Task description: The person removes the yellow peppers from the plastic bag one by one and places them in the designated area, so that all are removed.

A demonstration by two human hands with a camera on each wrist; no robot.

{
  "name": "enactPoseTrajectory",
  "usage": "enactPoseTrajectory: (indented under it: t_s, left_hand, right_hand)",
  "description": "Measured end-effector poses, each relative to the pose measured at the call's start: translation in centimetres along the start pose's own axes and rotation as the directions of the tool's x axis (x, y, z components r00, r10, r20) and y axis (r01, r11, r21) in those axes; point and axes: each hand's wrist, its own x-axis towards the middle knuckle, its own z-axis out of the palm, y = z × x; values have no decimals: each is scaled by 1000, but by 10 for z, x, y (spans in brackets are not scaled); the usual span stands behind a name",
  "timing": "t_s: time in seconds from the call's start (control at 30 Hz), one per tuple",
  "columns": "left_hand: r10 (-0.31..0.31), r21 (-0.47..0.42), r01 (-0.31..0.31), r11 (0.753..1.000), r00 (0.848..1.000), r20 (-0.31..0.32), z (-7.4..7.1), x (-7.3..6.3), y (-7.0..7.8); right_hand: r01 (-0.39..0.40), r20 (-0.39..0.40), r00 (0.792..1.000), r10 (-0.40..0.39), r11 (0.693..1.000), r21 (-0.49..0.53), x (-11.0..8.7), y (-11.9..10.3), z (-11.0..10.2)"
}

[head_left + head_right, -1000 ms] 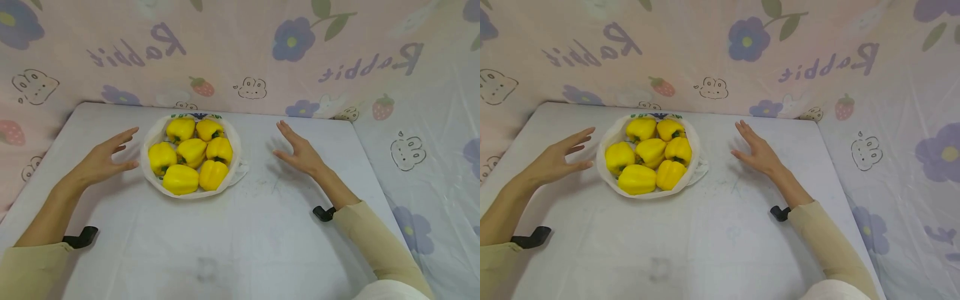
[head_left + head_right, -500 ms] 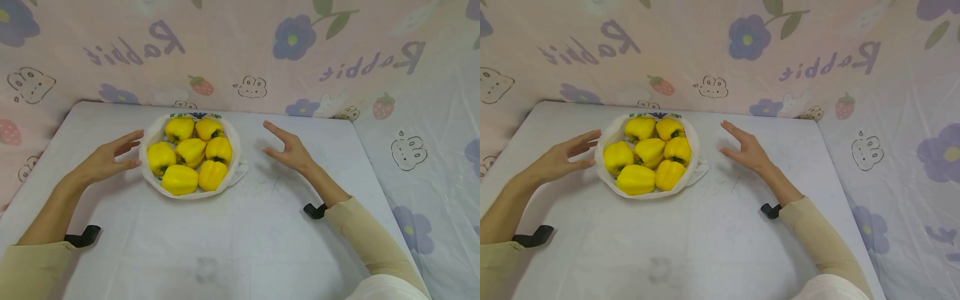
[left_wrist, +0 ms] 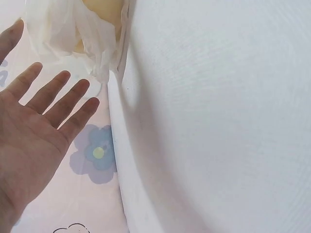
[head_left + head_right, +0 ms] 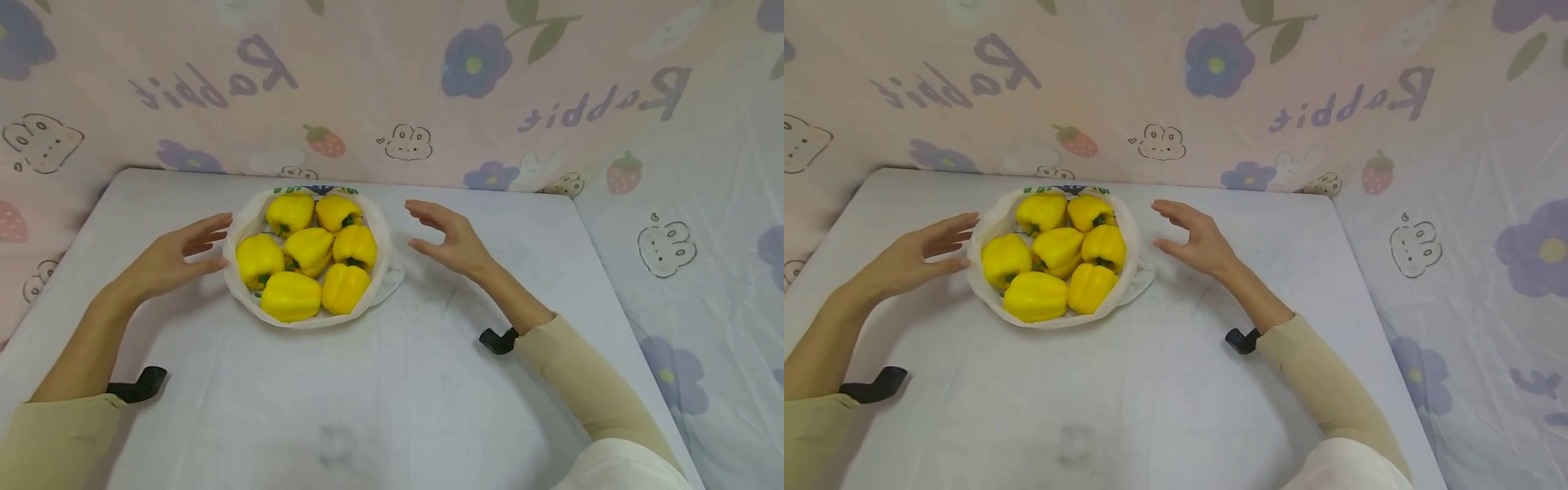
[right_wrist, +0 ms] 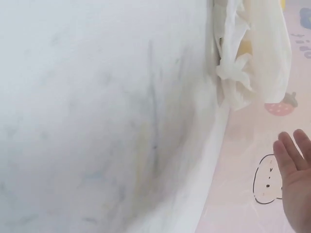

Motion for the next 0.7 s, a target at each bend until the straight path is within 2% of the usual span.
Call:
enactPoseTrajectory:
  t_s: [0.17,0.3,0.5,0.7]
  left_hand:
    - [22,-33,-22,999,1000,-2,0,3,0]
    - [38,-69,-39,997,999,-7,1,7,3]
    - [13,-113,-10,994,999,30,2,12,5]
    - [-8,-93,12,996,999,42,3,14,6]
  right_hand:
    - [-39,58,998,37,999,22,7,-14,4]
    - [-39,75,997,36,999,38,13,-17,6]
    - [-42,86,996,33,994,105,23,0,17]
    - [-113,140,985,98,988,103,32,8,28]
